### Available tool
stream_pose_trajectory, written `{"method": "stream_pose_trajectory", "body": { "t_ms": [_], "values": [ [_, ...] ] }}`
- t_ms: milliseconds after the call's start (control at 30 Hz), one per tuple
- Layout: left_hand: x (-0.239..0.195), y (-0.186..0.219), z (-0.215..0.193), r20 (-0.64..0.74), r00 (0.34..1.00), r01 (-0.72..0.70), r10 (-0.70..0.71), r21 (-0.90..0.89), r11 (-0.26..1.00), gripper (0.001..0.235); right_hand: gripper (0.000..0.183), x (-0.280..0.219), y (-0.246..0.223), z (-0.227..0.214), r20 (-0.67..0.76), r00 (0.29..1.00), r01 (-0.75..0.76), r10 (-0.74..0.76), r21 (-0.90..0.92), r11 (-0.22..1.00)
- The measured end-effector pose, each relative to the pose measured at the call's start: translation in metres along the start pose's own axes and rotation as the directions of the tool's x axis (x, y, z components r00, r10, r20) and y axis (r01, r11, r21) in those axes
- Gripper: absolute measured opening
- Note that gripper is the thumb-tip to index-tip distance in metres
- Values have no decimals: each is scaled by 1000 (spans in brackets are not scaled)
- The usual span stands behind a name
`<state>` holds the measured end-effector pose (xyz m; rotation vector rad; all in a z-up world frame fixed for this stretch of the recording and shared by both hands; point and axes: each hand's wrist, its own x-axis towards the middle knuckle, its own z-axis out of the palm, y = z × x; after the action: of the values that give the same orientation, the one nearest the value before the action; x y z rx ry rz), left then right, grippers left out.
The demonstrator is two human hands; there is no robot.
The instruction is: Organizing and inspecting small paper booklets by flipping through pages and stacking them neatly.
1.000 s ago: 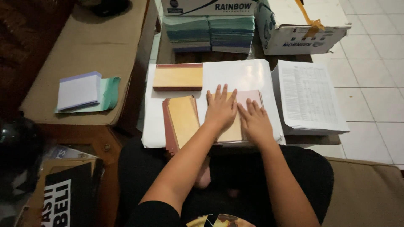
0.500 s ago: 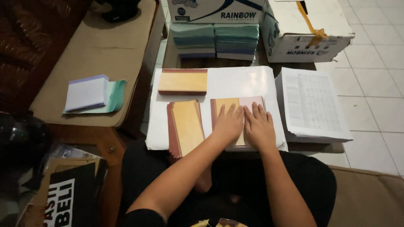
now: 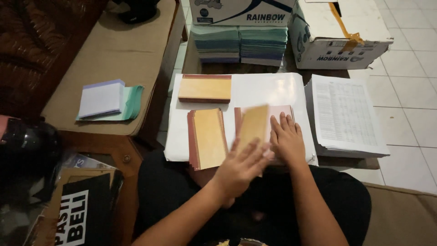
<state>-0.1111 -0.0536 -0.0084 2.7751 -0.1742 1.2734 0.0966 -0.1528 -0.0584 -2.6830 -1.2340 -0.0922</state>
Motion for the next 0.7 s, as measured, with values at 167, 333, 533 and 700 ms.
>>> {"method": "stream_pose_trajectory", "body": {
  "t_ms": [167, 333, 533, 700],
  "values": [
    [-38, -41, -1, 70, 988, 130, -139, 119, 984, 46, 54, -4, -7, -10, 43, 998, -46, 44, 44, 998],
    [-46, -44, -32, 358, 919, 163, -167, 41, 986, 64, 55, -2, -12, -18, 75, 996, -52, 49, 44, 998],
    [22, 20, -144, 583, 811, 484, -58, -611, 626, 33, 55, -3, -17, -16, -90, 994, -48, 57, 96, 994],
    [-14, 38, -157, 956, 198, 679, 218, -294, 672, 19, 56, -5, -19, -21, -70, 996, -43, 52, 130, 991]
  ]
}}
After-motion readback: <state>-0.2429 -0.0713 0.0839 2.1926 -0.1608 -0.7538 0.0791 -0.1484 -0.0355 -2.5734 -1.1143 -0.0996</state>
